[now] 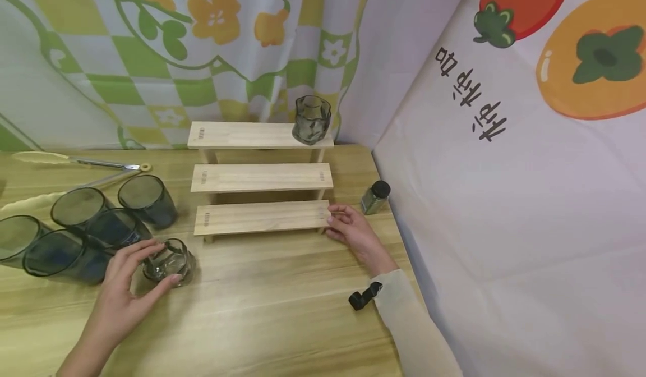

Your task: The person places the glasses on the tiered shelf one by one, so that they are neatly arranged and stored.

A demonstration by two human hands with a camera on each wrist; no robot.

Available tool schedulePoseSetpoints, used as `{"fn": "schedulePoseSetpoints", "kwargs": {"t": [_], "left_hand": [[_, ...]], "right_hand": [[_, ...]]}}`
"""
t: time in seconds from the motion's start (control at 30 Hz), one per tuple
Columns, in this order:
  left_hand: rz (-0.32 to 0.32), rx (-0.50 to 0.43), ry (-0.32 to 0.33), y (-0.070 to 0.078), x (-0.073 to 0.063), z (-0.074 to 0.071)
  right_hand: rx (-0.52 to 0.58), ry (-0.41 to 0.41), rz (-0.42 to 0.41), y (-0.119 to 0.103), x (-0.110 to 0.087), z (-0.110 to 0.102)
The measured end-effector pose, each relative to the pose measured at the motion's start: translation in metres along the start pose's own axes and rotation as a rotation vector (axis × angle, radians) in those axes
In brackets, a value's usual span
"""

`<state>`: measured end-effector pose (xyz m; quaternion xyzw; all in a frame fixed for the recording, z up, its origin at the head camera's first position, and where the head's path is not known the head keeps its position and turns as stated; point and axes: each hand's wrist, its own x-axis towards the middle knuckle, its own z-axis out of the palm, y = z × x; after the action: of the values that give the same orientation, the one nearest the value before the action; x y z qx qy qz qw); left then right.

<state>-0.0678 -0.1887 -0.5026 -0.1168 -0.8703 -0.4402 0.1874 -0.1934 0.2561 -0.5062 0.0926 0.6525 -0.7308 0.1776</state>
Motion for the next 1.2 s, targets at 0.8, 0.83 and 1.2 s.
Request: {"fn": "schedulePoseSetpoints", "kwargs": {"t": [0.8,0.83,1.2], "left_hand": [[-0.21,-0.195,-0.241,-0.021,-0.002,0.005],[-0.226,-0.214,-0.255,-0.022,-0.001,0.004],[-0.31,-0.253,-0.19,-0.022,-0.005,0.014]], "right_hand": [[-0.028,0.01,0.012,-0.004,0.0,0.002],[-0.027,0.012,0.013,-0.004,0.0,0.001],[-0.039,0.006,0.026,-0.005,0.0,0.0]]}}
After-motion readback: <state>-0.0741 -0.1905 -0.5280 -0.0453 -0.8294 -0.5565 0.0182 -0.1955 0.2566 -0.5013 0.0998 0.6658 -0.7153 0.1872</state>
